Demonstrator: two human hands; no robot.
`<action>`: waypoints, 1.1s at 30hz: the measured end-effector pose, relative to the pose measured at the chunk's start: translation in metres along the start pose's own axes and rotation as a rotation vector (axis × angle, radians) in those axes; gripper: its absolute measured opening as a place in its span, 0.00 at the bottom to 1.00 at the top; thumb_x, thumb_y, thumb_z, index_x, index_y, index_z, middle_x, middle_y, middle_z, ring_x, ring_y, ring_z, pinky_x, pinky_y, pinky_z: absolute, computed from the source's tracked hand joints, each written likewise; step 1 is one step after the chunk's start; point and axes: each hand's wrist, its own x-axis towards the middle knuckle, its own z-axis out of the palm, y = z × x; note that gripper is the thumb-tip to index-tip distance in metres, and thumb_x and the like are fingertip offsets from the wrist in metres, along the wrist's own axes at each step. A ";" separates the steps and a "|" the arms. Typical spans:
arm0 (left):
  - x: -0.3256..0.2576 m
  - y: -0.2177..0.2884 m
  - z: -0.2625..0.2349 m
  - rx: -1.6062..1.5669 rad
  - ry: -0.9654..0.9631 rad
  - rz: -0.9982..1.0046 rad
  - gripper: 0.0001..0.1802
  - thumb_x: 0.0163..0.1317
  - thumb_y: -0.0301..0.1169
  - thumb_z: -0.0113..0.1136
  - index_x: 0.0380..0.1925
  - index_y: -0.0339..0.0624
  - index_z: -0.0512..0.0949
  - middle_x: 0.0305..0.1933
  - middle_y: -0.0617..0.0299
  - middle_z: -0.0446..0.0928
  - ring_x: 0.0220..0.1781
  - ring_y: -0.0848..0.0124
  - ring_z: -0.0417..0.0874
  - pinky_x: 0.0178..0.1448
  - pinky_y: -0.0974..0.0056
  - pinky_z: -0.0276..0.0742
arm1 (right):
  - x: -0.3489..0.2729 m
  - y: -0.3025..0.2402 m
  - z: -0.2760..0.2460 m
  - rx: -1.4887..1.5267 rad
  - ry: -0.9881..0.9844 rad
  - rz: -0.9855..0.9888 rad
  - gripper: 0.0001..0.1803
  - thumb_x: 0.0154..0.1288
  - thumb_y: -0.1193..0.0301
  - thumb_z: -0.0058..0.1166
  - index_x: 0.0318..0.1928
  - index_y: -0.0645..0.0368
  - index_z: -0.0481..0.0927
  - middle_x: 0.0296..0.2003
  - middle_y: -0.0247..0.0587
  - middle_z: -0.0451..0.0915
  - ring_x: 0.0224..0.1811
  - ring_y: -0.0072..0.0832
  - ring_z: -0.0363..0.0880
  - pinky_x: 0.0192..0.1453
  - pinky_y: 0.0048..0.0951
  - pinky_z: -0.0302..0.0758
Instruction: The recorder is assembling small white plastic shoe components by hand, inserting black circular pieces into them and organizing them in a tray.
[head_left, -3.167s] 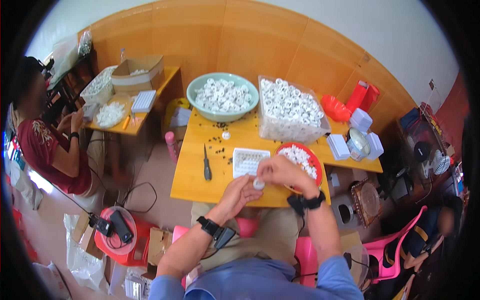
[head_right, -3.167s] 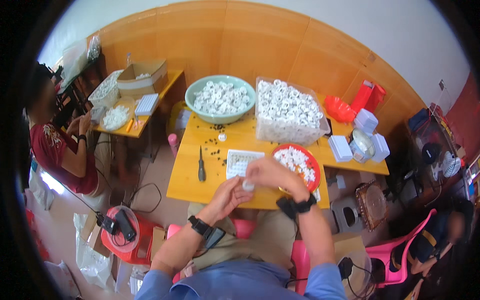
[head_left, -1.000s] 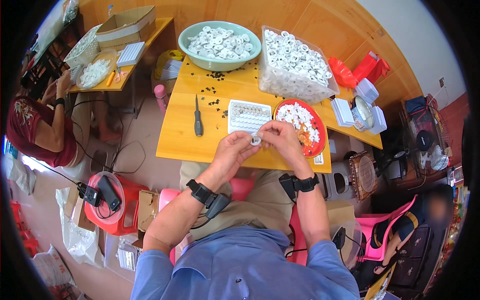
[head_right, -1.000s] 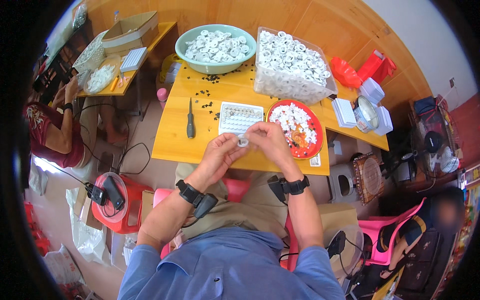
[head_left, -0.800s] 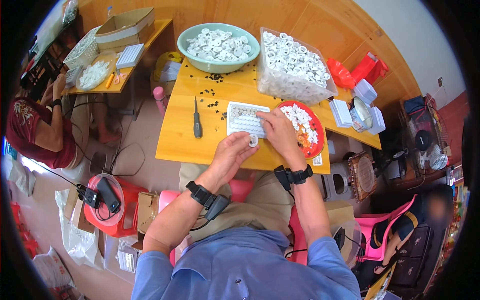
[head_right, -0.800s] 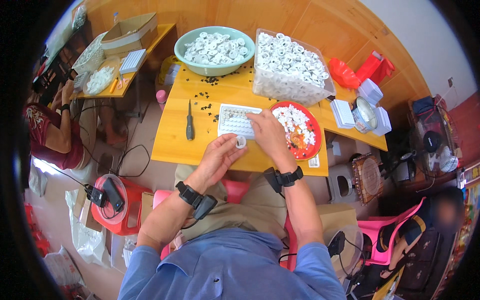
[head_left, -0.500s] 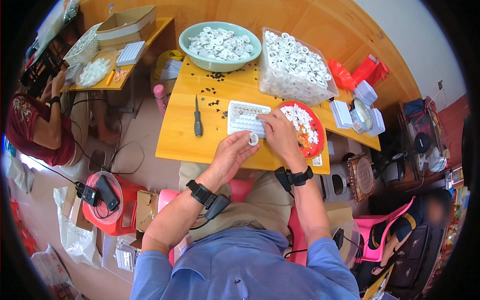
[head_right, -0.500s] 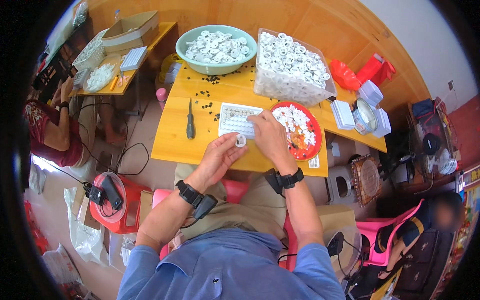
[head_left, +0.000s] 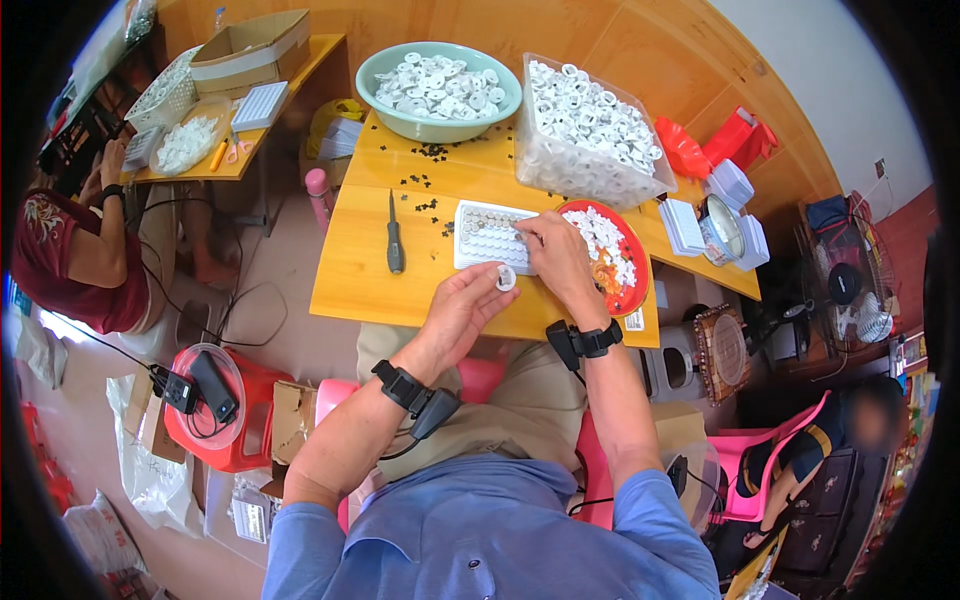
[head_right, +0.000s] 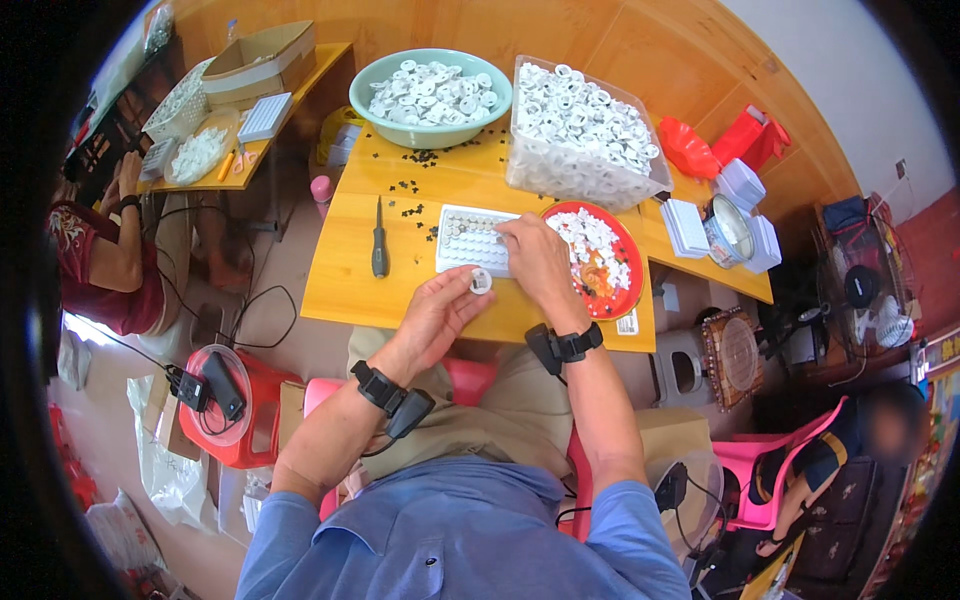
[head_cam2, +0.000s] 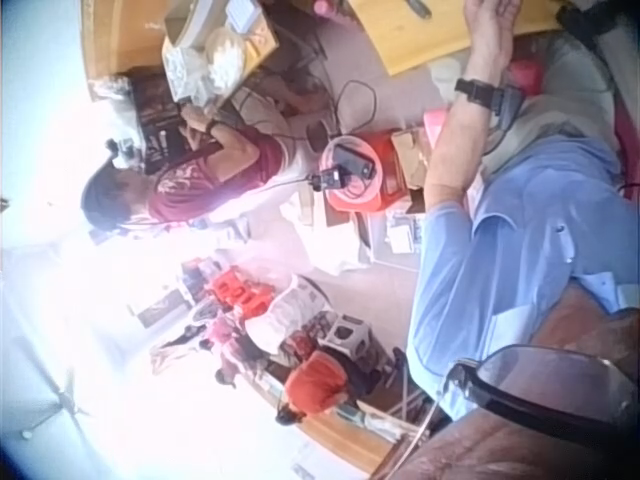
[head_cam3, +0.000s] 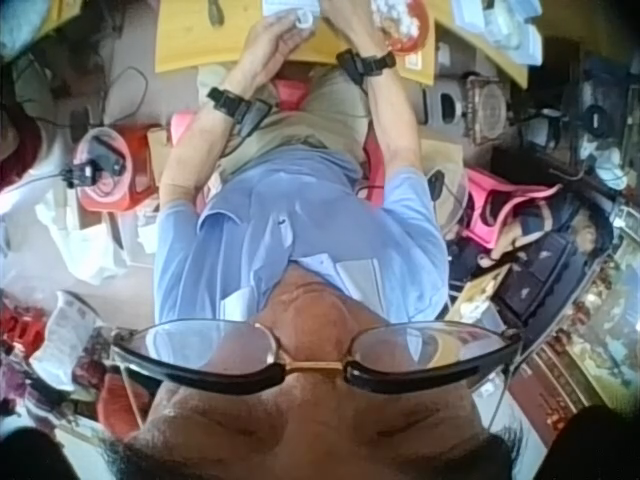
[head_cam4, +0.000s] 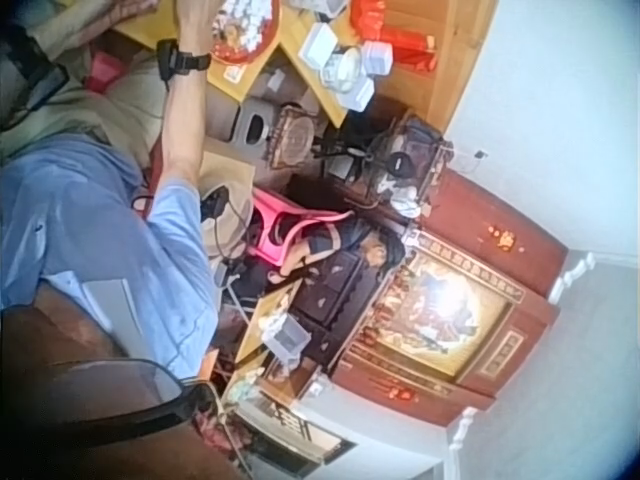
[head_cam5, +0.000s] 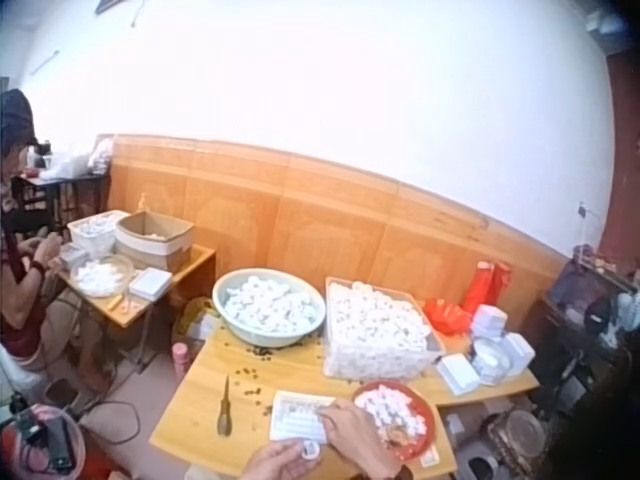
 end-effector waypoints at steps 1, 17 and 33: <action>0.000 0.000 0.000 0.004 0.002 0.001 0.13 0.73 0.31 0.53 0.52 0.35 0.75 0.50 0.59 0.80 0.52 0.69 0.82 0.65 0.61 0.78 | -0.001 0.001 0.001 -0.002 0.000 0.000 0.08 0.63 0.74 0.54 0.38 0.55 0.86 0.36 0.47 0.80 0.40 0.47 0.81 0.44 0.43 0.78; 0.001 0.000 0.001 -0.011 0.012 -0.010 0.13 0.74 0.31 0.52 0.52 0.33 0.76 0.52 0.57 0.80 0.54 0.68 0.82 0.63 0.64 0.80 | -0.001 -0.002 -0.003 0.063 -0.089 0.131 0.07 0.58 0.73 0.60 0.38 0.60 0.85 0.33 0.50 0.83 0.37 0.47 0.83 0.42 0.43 0.78; 0.000 0.002 0.002 -0.013 0.031 -0.010 0.16 0.74 0.31 0.51 0.55 0.31 0.74 0.54 0.54 0.78 0.56 0.65 0.81 0.66 0.62 0.78 | 0.000 0.003 -0.005 0.089 -0.094 0.240 0.08 0.57 0.72 0.61 0.37 0.62 0.85 0.33 0.51 0.85 0.38 0.44 0.85 0.42 0.40 0.79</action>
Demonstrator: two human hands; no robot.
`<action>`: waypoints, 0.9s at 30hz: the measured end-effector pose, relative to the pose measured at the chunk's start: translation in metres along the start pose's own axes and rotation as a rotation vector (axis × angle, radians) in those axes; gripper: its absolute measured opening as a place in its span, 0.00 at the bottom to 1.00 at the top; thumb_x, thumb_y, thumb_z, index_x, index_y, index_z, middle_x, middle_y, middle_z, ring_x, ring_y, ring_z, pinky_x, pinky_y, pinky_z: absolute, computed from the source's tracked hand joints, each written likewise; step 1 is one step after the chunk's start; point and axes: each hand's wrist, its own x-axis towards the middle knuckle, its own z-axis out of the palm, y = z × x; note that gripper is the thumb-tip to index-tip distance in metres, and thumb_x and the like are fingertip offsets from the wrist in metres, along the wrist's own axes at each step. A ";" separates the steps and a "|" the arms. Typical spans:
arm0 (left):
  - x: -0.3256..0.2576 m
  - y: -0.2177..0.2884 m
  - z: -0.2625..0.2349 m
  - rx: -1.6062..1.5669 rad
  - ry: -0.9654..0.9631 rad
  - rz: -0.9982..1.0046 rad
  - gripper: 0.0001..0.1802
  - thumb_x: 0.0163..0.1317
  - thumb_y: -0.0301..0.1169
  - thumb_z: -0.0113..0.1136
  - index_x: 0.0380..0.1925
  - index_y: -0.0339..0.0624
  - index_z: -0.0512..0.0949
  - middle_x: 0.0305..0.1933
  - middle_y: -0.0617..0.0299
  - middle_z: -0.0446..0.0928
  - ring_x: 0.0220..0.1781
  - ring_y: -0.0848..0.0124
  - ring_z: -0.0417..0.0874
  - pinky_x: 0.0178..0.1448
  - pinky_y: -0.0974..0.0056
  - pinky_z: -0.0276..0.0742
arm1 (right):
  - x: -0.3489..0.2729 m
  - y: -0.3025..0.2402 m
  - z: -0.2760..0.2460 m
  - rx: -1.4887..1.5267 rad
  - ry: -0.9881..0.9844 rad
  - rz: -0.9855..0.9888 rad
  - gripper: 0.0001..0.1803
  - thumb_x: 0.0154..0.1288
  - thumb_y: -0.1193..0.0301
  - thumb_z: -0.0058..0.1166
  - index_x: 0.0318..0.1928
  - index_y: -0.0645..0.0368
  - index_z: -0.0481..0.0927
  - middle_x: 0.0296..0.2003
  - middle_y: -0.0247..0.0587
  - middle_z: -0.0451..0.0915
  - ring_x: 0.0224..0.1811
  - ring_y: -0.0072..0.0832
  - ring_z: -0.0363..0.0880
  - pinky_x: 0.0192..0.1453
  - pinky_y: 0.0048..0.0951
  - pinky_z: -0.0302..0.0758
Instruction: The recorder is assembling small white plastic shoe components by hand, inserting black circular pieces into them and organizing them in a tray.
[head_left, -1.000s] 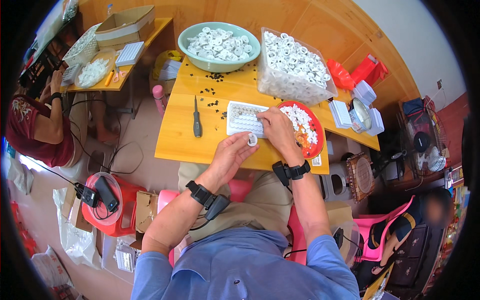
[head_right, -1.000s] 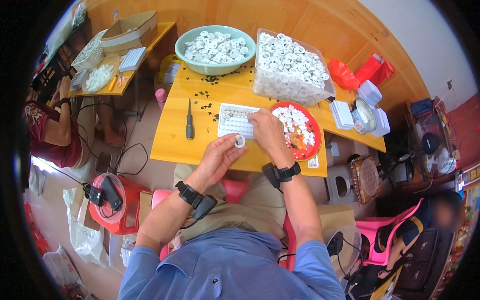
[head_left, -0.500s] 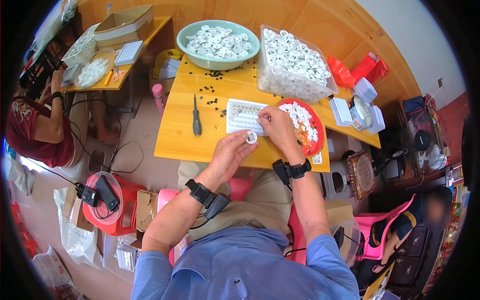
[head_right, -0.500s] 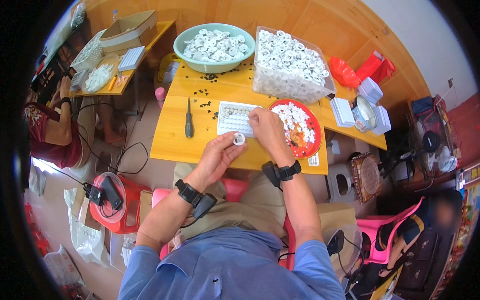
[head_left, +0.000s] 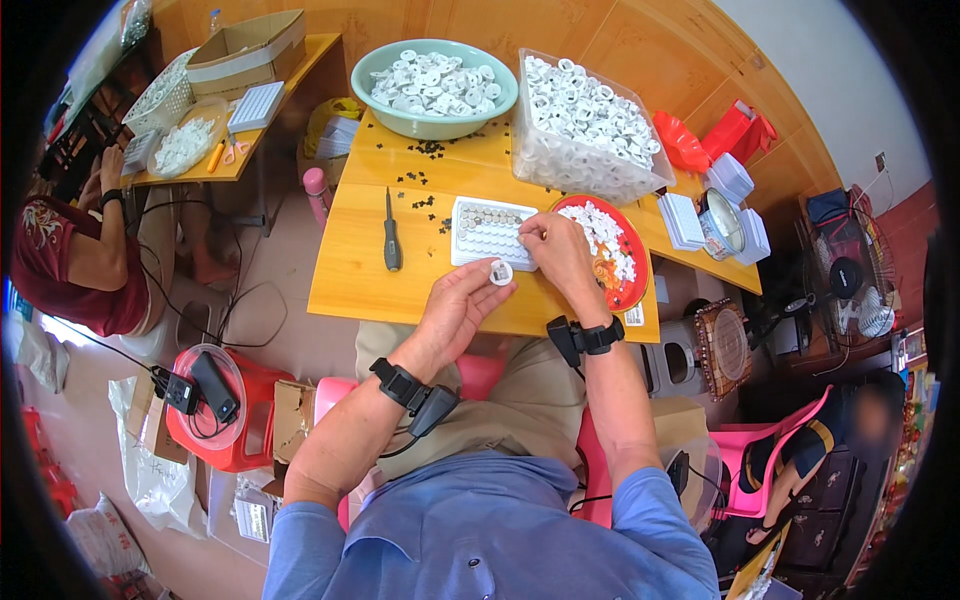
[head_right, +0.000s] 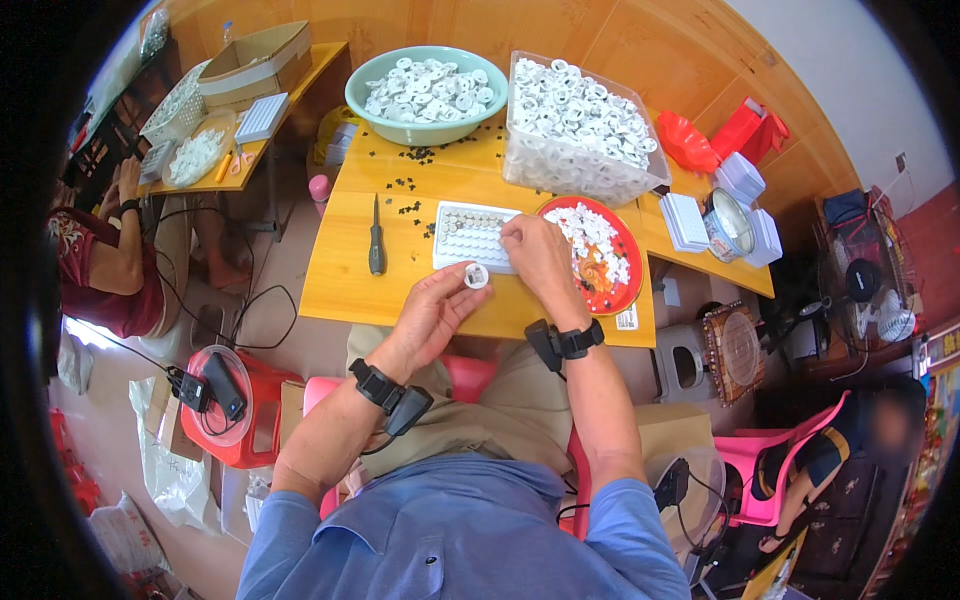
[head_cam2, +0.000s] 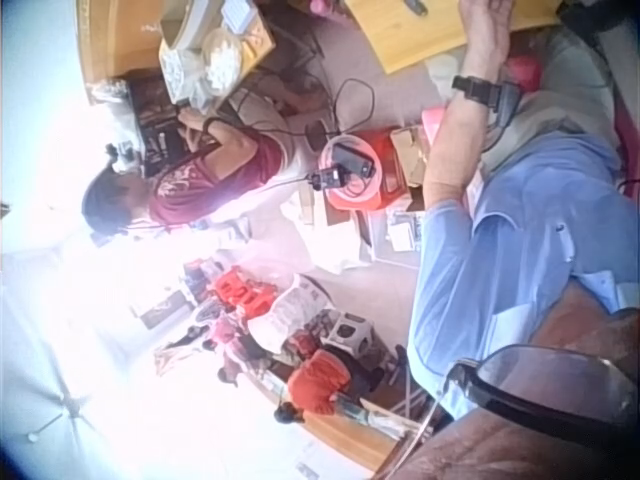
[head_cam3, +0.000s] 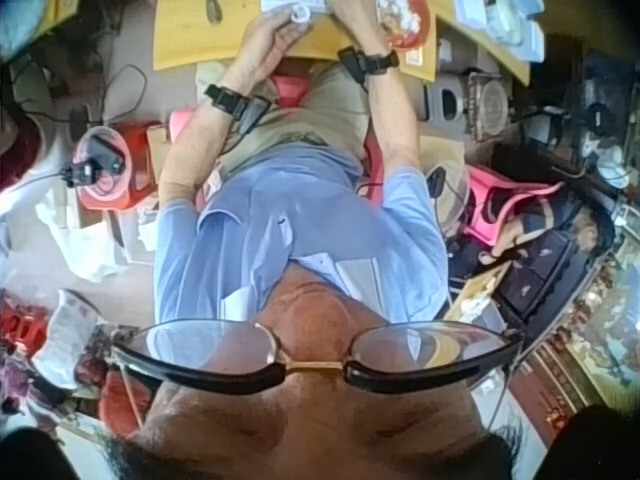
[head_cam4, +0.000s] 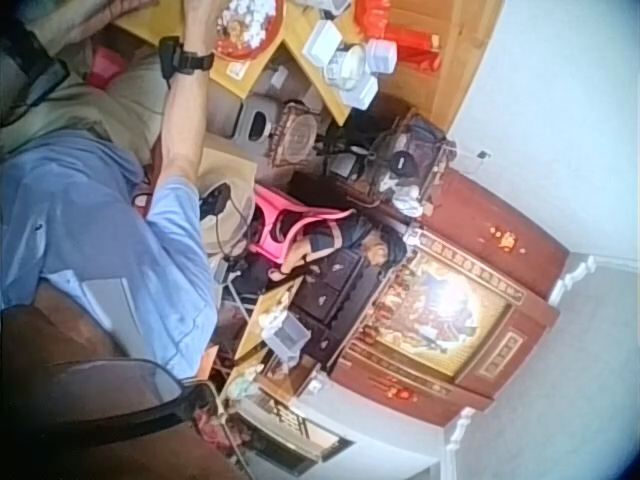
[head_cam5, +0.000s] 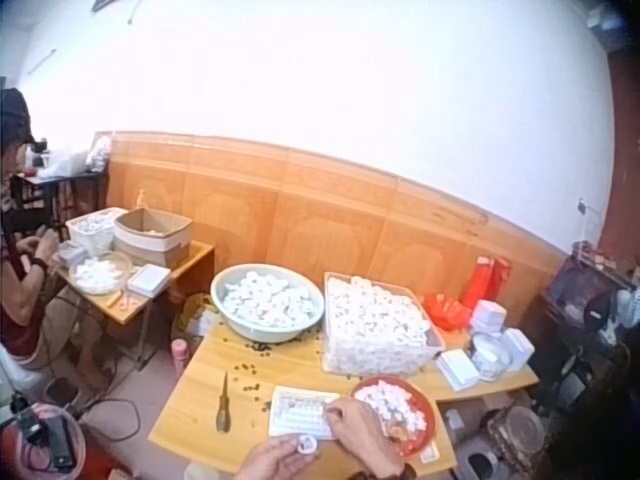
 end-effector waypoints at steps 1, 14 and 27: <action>0.000 0.001 0.001 0.008 0.005 0.001 0.17 0.74 0.31 0.50 0.56 0.30 0.73 0.55 0.54 0.78 0.56 0.65 0.81 0.66 0.62 0.78 | -0.002 -0.001 -0.001 0.000 -0.001 0.000 0.08 0.57 0.72 0.61 0.37 0.62 0.85 0.33 0.51 0.85 0.38 0.44 0.85 0.42 0.40 0.79; 0.002 -0.002 -0.001 0.019 -0.038 -0.005 0.18 0.75 0.31 0.48 0.58 0.31 0.72 0.57 0.54 0.78 0.58 0.67 0.80 0.65 0.64 0.77 | -0.047 -0.022 -0.003 0.045 0.108 -0.382 0.03 0.57 0.74 0.60 0.34 0.57 0.84 0.30 0.40 0.82 0.31 0.40 0.81 0.34 0.36 0.75; 0.002 -0.002 -0.005 0.044 -0.024 0.014 0.16 0.74 0.31 0.51 0.56 0.34 0.75 0.54 0.58 0.80 0.55 0.72 0.81 0.62 0.66 0.78 | -0.048 -0.029 -0.002 -0.016 0.102 -0.460 0.01 0.57 0.74 0.59 0.30 0.57 0.83 0.28 0.39 0.81 0.30 0.41 0.81 0.34 0.39 0.75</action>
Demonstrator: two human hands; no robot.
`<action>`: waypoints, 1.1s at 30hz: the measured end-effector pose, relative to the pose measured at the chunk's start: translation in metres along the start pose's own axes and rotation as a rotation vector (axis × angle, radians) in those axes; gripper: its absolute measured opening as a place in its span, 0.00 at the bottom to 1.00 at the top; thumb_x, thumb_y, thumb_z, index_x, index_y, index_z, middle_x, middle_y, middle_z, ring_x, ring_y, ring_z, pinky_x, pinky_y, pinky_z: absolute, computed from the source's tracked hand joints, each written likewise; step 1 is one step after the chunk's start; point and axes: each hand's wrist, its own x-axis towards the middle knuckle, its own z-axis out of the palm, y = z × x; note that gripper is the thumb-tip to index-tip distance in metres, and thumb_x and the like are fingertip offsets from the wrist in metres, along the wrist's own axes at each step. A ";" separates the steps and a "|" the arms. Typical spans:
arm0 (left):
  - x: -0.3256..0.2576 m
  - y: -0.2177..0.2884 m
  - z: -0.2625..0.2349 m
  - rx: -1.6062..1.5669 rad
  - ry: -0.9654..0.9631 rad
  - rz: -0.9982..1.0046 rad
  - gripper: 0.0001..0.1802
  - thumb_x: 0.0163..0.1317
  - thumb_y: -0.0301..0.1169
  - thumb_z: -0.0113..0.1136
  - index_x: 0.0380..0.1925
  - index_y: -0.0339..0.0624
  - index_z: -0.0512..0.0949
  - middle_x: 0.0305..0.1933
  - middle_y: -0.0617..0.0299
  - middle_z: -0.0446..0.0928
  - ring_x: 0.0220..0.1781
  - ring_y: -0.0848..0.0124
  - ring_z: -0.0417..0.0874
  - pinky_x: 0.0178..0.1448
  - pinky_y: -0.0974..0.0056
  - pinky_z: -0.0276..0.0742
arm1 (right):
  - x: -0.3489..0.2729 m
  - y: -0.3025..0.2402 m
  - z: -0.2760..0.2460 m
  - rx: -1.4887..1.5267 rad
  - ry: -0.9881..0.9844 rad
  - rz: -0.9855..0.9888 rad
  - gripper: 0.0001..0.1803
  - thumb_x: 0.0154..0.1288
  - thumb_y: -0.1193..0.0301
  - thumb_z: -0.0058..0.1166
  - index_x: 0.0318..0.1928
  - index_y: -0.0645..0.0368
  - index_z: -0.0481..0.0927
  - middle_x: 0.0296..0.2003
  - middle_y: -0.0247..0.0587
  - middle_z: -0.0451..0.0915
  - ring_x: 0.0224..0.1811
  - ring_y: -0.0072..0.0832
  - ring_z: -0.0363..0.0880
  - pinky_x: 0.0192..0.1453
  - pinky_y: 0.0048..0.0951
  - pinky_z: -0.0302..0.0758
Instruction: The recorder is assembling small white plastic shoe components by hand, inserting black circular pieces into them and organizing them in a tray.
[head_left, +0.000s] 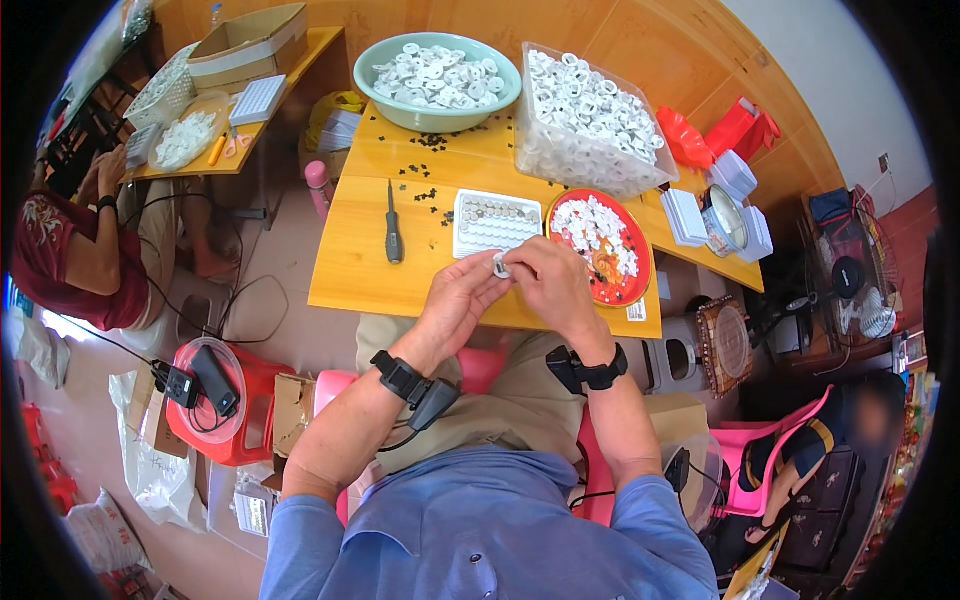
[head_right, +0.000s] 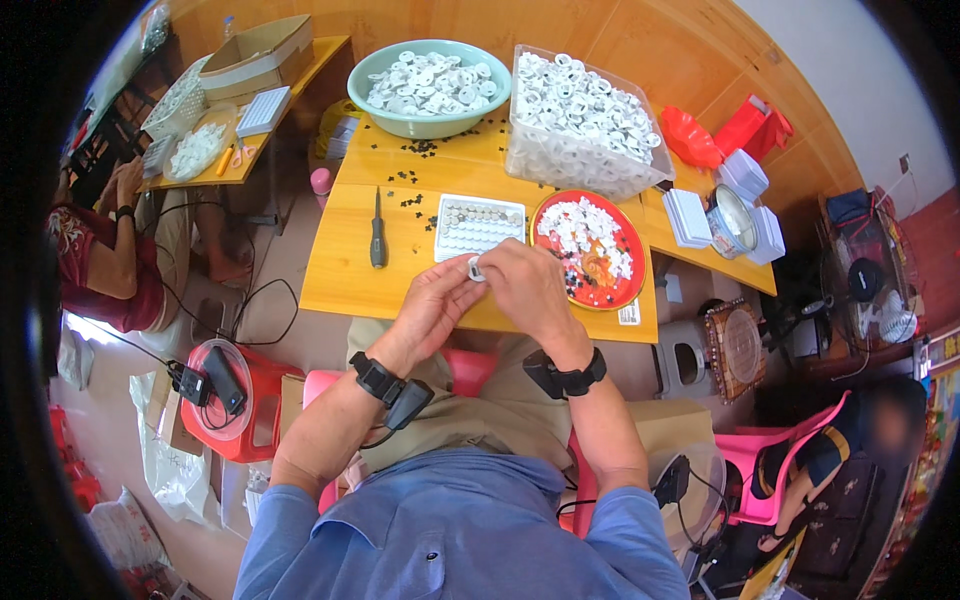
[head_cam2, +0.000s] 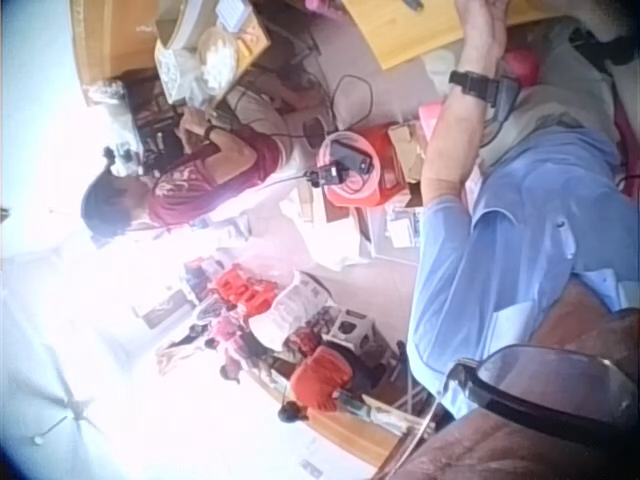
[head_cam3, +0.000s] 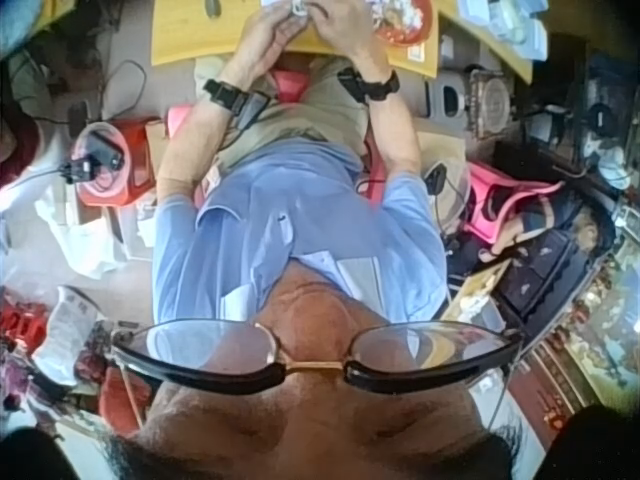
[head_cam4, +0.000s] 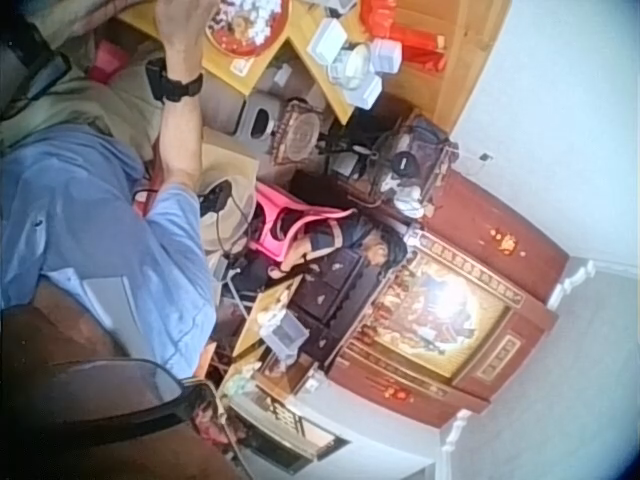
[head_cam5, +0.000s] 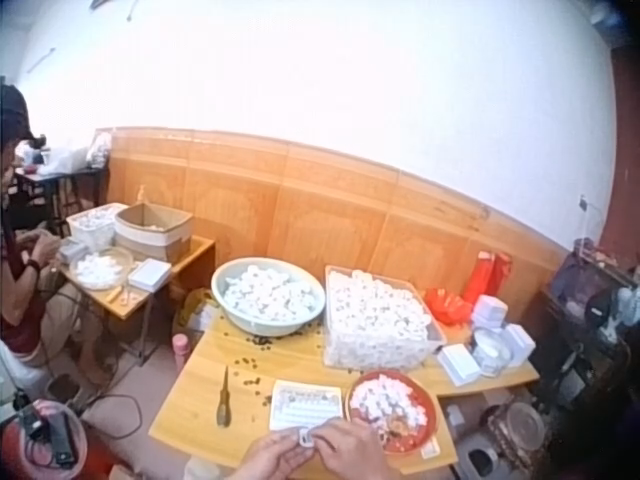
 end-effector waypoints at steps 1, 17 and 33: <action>0.000 0.000 0.000 0.006 -0.002 -0.003 0.16 0.74 0.30 0.51 0.57 0.34 0.75 0.54 0.58 0.80 0.55 0.72 0.81 0.62 0.66 0.78 | 0.000 0.000 0.000 -0.001 0.000 0.000 0.01 0.57 0.74 0.59 0.30 0.57 0.83 0.28 0.39 0.81 0.30 0.41 0.81 0.34 0.39 0.75; 0.003 -0.005 -0.002 0.101 -0.019 -0.017 0.15 0.75 0.30 0.48 0.56 0.34 0.73 0.55 0.56 0.79 0.56 0.69 0.81 0.64 0.64 0.78 | 0.019 -0.004 -0.019 -0.013 -0.296 0.287 0.08 0.59 0.71 0.55 0.35 0.57 0.86 0.34 0.46 0.83 0.39 0.46 0.82 0.43 0.44 0.77; 0.002 -0.001 -0.001 0.000 0.063 -0.063 0.13 0.75 0.28 0.43 0.53 0.34 0.72 0.51 0.56 0.78 0.53 0.63 0.83 0.62 0.60 0.79 | 0.073 0.011 0.032 -0.087 -0.318 0.044 0.08 0.58 0.74 0.54 0.33 0.57 0.86 0.33 0.46 0.83 0.37 0.47 0.83 0.42 0.45 0.77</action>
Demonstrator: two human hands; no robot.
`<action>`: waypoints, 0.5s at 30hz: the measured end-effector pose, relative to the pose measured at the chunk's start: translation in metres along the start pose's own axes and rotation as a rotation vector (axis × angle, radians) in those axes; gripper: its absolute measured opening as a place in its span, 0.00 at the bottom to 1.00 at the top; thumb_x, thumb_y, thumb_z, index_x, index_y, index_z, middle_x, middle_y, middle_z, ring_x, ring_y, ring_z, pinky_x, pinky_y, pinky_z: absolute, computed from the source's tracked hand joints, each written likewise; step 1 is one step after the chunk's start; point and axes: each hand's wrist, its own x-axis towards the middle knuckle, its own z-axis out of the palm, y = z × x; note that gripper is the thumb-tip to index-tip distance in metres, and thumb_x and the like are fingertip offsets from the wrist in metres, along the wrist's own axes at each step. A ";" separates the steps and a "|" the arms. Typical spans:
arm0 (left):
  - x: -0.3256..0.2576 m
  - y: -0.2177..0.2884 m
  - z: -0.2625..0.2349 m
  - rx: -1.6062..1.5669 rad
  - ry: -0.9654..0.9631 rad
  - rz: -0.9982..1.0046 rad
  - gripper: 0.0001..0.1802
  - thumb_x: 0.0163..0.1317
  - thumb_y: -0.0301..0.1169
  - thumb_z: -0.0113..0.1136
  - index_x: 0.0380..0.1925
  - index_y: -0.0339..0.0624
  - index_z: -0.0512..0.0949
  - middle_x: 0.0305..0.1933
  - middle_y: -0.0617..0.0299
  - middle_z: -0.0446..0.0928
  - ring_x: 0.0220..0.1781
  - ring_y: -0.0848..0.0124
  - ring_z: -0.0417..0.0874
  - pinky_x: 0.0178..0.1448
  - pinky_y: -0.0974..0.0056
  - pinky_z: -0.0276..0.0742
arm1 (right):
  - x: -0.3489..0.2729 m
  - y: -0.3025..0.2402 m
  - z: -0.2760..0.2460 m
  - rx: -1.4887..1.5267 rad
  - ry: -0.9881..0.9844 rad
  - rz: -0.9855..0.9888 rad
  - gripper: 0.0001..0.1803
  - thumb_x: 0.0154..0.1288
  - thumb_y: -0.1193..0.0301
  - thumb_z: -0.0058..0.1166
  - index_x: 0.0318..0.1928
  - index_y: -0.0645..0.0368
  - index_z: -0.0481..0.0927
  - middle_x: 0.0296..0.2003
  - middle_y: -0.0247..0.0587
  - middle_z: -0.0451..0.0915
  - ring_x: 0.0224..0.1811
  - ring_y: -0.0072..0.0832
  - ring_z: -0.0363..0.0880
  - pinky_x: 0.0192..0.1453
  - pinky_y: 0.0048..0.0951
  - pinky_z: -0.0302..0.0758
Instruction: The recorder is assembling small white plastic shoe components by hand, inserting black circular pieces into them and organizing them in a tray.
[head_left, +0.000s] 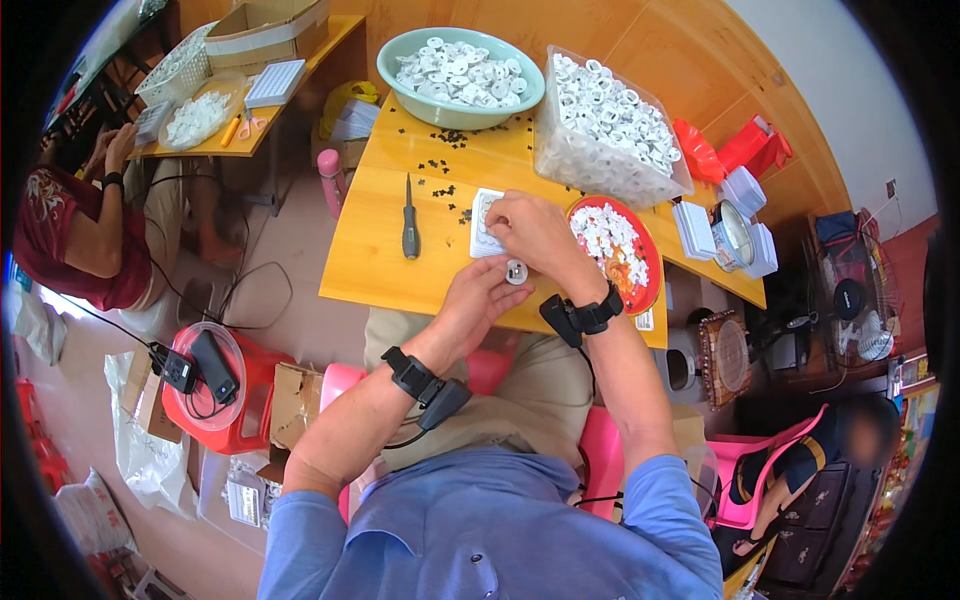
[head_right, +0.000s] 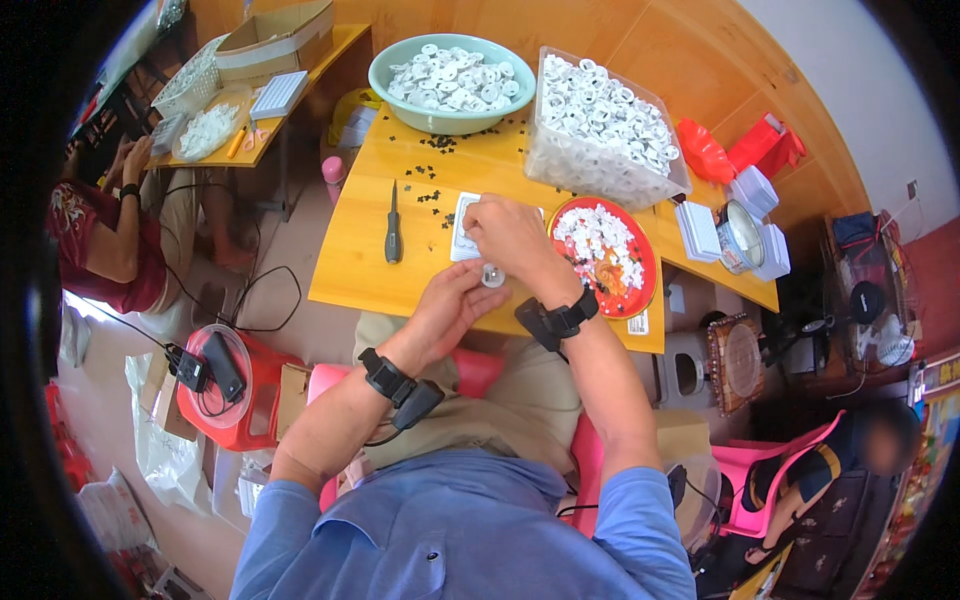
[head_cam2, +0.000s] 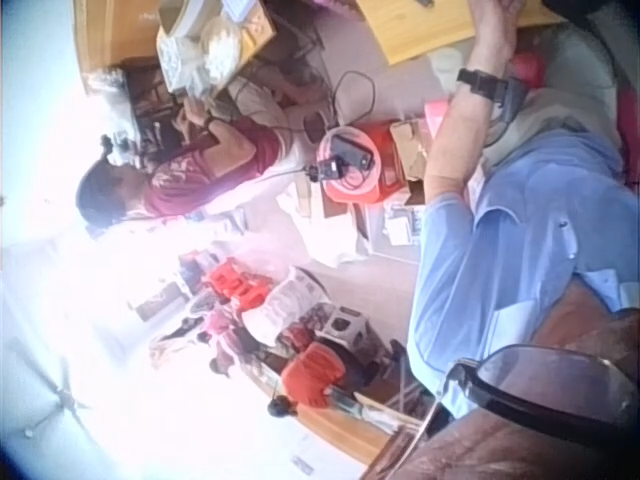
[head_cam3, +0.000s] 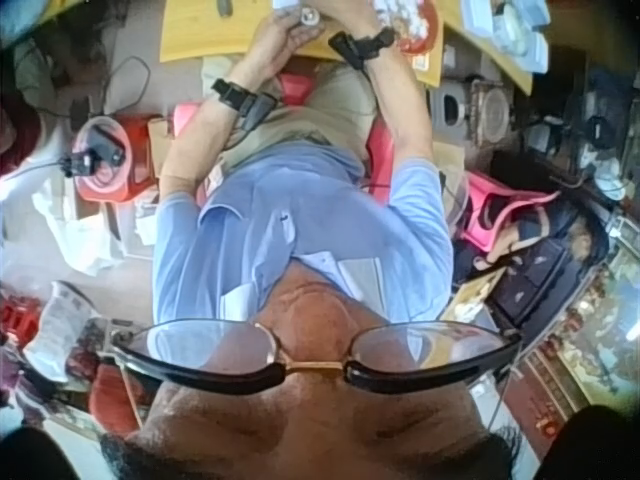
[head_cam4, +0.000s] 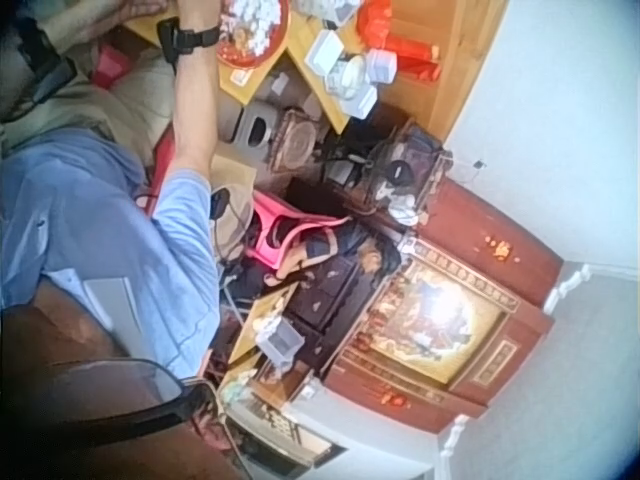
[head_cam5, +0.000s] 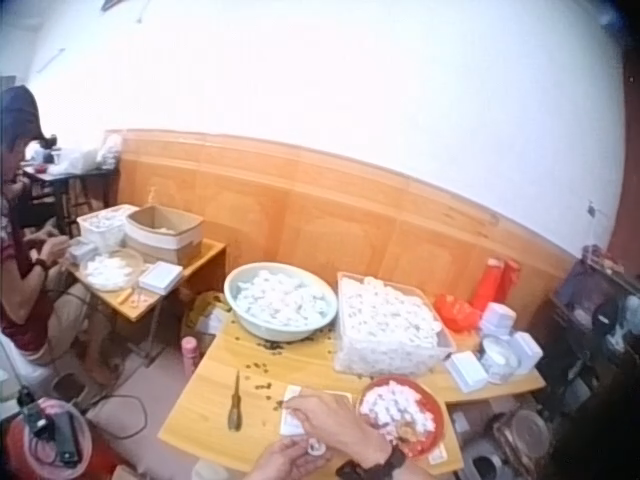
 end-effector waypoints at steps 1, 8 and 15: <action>0.001 0.000 0.000 0.003 -0.002 0.002 0.13 0.75 0.28 0.43 0.53 0.34 0.72 0.51 0.56 0.78 0.52 0.62 0.83 0.62 0.60 0.80 | 0.000 -0.001 -0.002 -0.001 -0.003 0.001 0.08 0.58 0.74 0.54 0.33 0.57 0.86 0.33 0.46 0.83 0.37 0.47 0.83 0.42 0.45 0.77; 0.002 0.000 0.000 -0.003 -0.004 -0.002 0.13 0.76 0.28 0.43 0.53 0.33 0.72 0.52 0.56 0.78 0.53 0.62 0.83 0.63 0.59 0.80 | -0.010 0.001 -0.015 0.034 -0.016 0.090 0.08 0.57 0.70 0.56 0.33 0.56 0.86 0.34 0.45 0.83 0.37 0.46 0.83 0.42 0.44 0.77; -0.001 0.003 0.002 -0.011 -0.019 0.019 0.14 0.76 0.29 0.44 0.54 0.33 0.72 0.54 0.55 0.78 0.55 0.66 0.82 0.63 0.62 0.79 | -0.056 -0.007 -0.017 0.101 0.190 0.071 0.03 0.56 0.71 0.59 0.29 0.55 0.83 0.30 0.39 0.81 0.31 0.43 0.82 0.36 0.38 0.77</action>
